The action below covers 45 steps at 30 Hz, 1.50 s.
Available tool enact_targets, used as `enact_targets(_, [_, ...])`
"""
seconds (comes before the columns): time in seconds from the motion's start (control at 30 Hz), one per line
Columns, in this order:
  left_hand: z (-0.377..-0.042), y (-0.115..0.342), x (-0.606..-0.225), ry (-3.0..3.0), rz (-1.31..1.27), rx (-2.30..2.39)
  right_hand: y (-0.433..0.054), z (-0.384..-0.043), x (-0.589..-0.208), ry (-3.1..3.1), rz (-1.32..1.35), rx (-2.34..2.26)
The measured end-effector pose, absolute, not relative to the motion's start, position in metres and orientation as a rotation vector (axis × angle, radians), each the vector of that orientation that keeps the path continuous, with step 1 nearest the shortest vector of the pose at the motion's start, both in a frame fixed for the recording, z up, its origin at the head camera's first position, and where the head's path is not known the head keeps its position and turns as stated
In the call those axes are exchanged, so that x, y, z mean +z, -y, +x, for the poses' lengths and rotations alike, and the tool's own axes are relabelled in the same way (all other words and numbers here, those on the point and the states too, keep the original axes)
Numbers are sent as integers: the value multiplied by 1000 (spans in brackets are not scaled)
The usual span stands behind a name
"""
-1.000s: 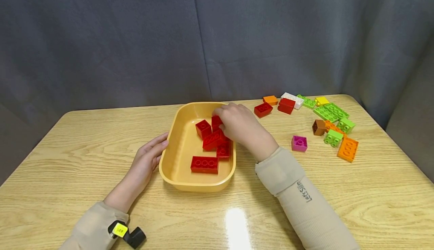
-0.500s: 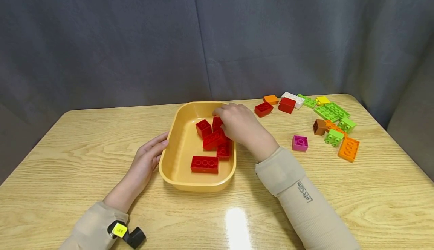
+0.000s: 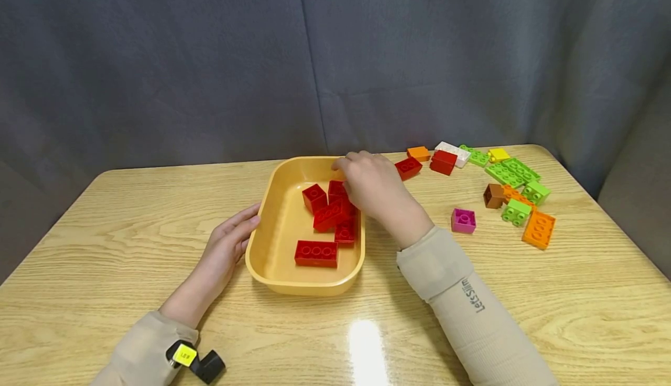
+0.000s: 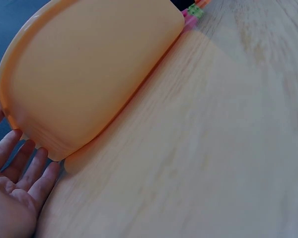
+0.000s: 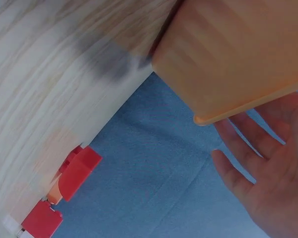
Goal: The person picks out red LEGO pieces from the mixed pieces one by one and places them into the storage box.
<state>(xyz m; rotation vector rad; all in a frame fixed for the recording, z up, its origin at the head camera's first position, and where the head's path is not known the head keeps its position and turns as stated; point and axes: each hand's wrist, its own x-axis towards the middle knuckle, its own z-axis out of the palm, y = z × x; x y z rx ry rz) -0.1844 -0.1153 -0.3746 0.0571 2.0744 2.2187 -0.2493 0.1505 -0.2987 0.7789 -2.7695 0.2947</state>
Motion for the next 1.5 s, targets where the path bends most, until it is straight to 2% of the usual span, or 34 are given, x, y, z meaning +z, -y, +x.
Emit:
enact_targets(0.93, [-185, 116, -377, -2060, 57, 2233, -168, -263, -304, 2841, 541, 408])
enact_targets(1.5, [-186, 116, -376, -2047, 56, 2233, -199, -271, -295, 2941, 401, 480])
